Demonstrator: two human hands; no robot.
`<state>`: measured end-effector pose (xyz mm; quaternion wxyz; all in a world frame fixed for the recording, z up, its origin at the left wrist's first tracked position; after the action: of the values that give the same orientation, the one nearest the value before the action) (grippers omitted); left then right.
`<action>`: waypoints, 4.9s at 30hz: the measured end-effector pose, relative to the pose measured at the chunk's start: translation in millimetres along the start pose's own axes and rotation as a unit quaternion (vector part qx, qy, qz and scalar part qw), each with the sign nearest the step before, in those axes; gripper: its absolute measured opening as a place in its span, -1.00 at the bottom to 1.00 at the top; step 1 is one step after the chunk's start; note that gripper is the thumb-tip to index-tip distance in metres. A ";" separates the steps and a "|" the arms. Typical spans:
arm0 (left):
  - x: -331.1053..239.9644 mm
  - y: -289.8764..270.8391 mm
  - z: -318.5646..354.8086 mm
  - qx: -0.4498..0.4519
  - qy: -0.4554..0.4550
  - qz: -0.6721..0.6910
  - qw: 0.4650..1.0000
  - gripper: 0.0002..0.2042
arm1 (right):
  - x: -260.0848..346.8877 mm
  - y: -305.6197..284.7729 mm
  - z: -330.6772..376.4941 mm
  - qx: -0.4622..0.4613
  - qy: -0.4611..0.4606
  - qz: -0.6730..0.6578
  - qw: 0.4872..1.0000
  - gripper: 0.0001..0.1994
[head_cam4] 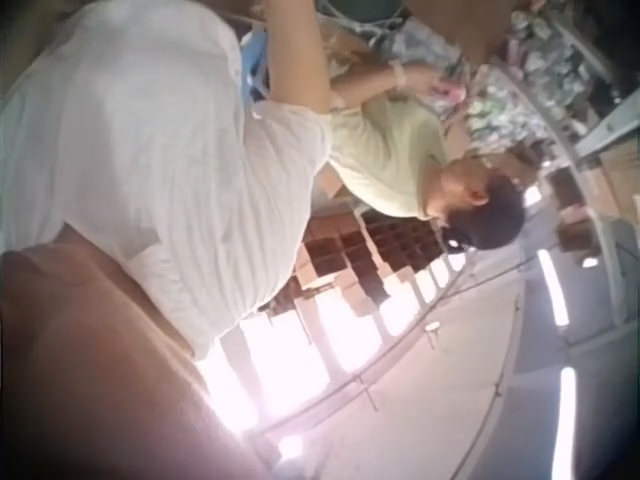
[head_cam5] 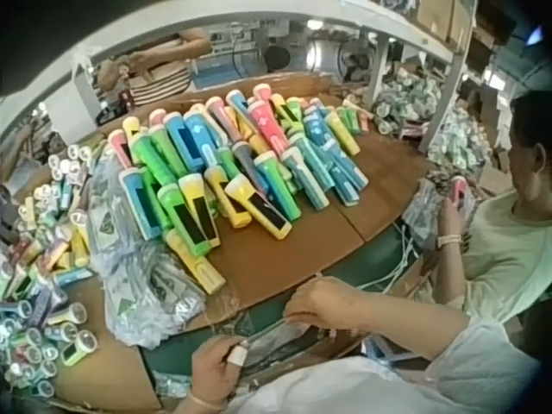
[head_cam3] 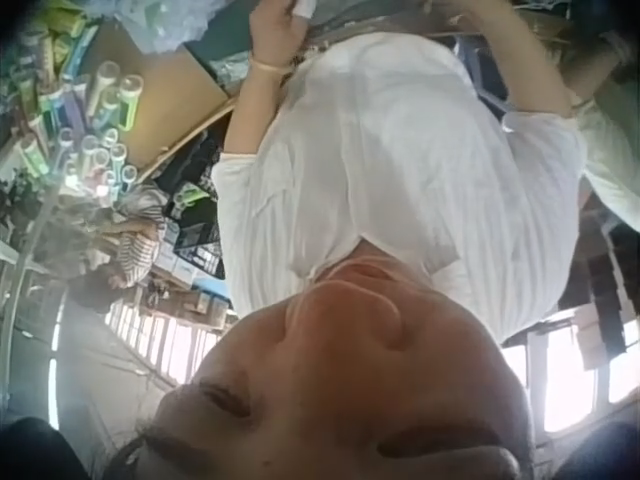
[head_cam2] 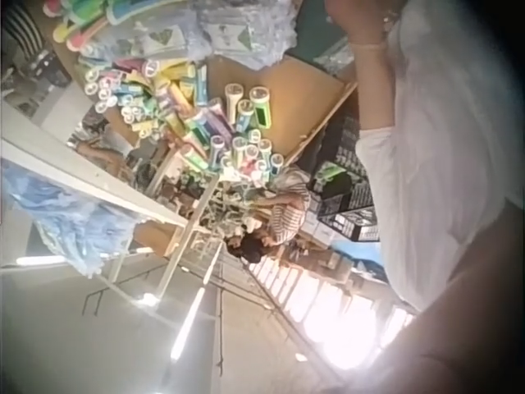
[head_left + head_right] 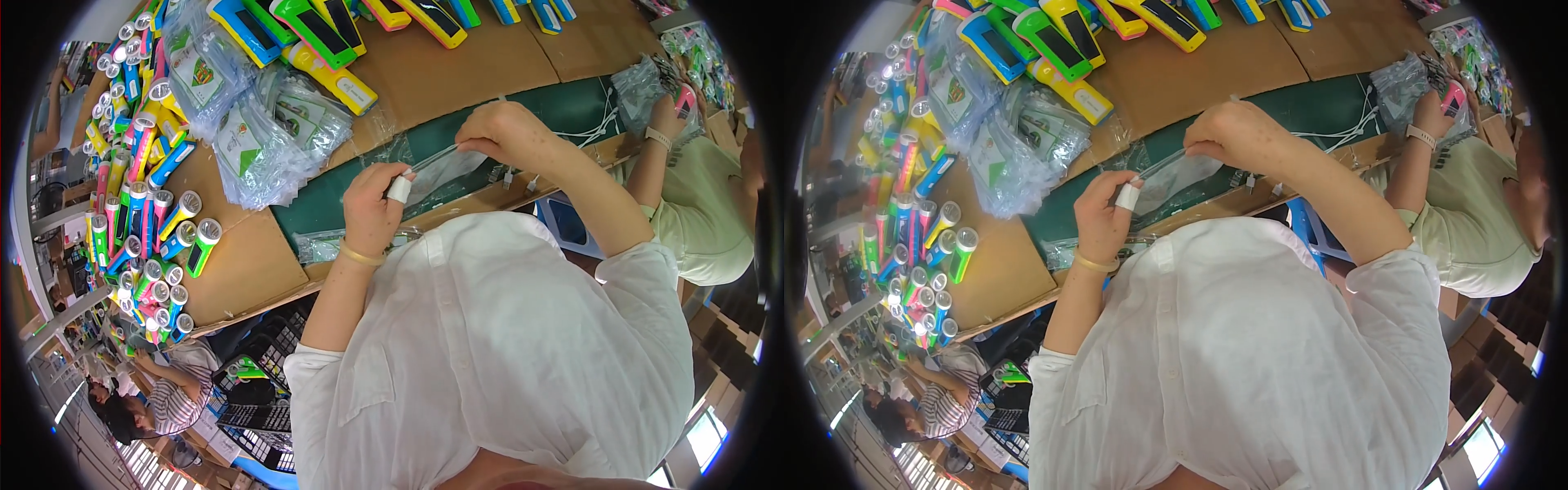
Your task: Placing flashlights and charging cables into plastic bags at a packaging station.
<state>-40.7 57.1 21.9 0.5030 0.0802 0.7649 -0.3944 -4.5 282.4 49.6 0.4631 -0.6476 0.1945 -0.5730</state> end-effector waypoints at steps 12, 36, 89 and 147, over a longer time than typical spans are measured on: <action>5.7 -13.9 15.5 -0.008 -0.092 0.094 0.991 -0.87 | 43.0 18.1 -20.9 -0.030 -0.158 -0.080 0.984 -0.67; -31.9 -7.7 17.6 0.166 0.158 0.091 0.969 -0.79 | -105.4 -57.1 -43.0 -0.128 0.015 -0.287 0.949 -0.54; -5.8 8.6 4.8 0.115 0.129 -0.016 0.985 -0.82 | -117.5 -39.6 122.5 -0.022 0.286 -0.066 0.956 -0.89; -9.0 -4.8 41.4 -0.047 -0.058 0.109 0.991 -0.83 | 59.8 41.0 -35.0 0.137 -0.056 -0.214 0.966 -0.86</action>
<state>-9.7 28.1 24.3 0.5895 0.1169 0.7387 -0.3050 -9.4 202.0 46.5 0.4243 -0.6355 -0.0549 -0.6427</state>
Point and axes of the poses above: each hand's wrist, its own z-axis away from the middle knuckle, its own y-axis out of the palm, x = y × z, the point moved 5 cm from there along -z, towards the middle knuckle, and after that the axes turned 10 degrees about x, right-handed, at the moved point
